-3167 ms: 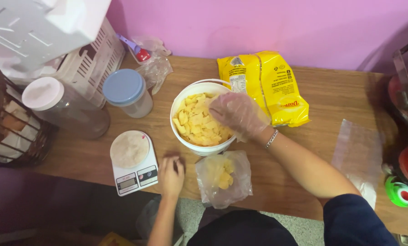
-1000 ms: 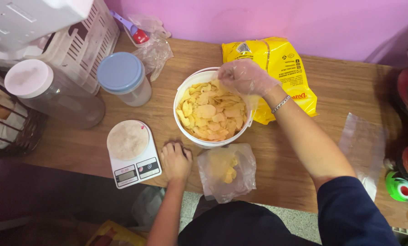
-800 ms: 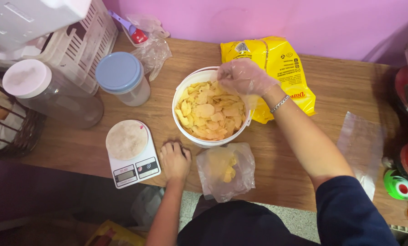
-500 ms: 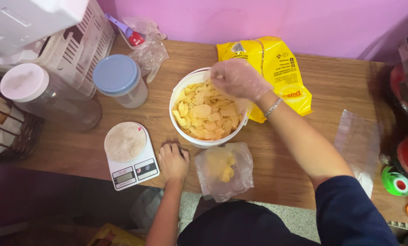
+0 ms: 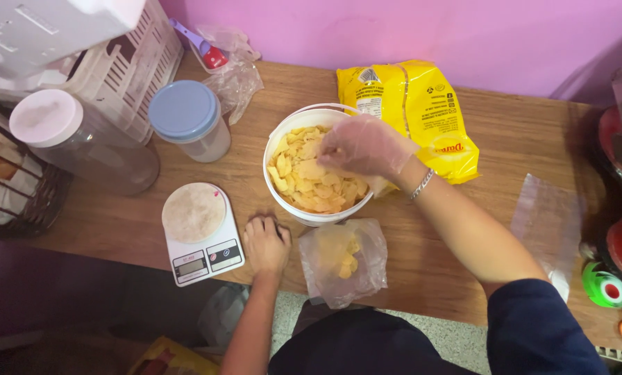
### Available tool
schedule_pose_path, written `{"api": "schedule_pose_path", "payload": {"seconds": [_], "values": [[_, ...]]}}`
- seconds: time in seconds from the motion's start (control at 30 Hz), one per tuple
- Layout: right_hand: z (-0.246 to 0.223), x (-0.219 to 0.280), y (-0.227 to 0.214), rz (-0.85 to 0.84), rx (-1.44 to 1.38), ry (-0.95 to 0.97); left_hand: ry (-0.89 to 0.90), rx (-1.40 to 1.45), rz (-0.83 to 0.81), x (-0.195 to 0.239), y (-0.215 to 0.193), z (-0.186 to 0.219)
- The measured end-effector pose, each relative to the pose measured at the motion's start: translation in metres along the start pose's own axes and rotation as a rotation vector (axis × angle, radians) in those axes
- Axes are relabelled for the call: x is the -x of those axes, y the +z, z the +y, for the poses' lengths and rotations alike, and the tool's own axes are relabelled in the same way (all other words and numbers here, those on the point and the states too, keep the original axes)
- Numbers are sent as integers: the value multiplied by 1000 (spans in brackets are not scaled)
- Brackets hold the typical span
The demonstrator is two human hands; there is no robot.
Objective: The person transfers potato chips from a white bucket into a clear plastic bag using gloved hands. The person repeatedly scoops chips and places them into the bag on a wooden table with a digital scale and other containers nearby.
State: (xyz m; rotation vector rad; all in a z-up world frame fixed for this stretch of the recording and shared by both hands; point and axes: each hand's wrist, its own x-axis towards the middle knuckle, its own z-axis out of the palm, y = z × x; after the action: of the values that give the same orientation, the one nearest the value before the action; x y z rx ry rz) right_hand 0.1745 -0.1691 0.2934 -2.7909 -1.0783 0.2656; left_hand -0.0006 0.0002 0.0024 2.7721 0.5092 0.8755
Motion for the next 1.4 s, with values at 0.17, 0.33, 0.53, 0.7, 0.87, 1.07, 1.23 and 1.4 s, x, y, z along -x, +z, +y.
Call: {"api": "schedule_pose_path", "payload": {"seconds": [0.17, 0.33, 0.53, 0.7, 0.87, 1.07, 1.23, 1.4], "values": [[-15, 4, 14, -12, 188, 101, -4, -12, -5, -1, -2, 1], [0, -9, 22, -33, 1, 71, -5, -4, -11, 1, 0, -1], [10, -3, 7, 36, -208, 31, 0, -12, 1, 4, 6, -3], [16, 17, 3, 157, -285, 23, 4, -13, 1, 5, 9, -6], [37, 41, 18, 187, -570, 97, 3, -11, 7, 2, 3, -2], [4, 96, -8, 152, -786, 228, 3, 1, 7, 4, 4, -2], [10, 137, 6, -62, -539, 84, 9, 1, 16, -2, -1, 1], [15, 170, 56, -386, -382, 0, 0, 13, -4, 1, 0, 0]]}}
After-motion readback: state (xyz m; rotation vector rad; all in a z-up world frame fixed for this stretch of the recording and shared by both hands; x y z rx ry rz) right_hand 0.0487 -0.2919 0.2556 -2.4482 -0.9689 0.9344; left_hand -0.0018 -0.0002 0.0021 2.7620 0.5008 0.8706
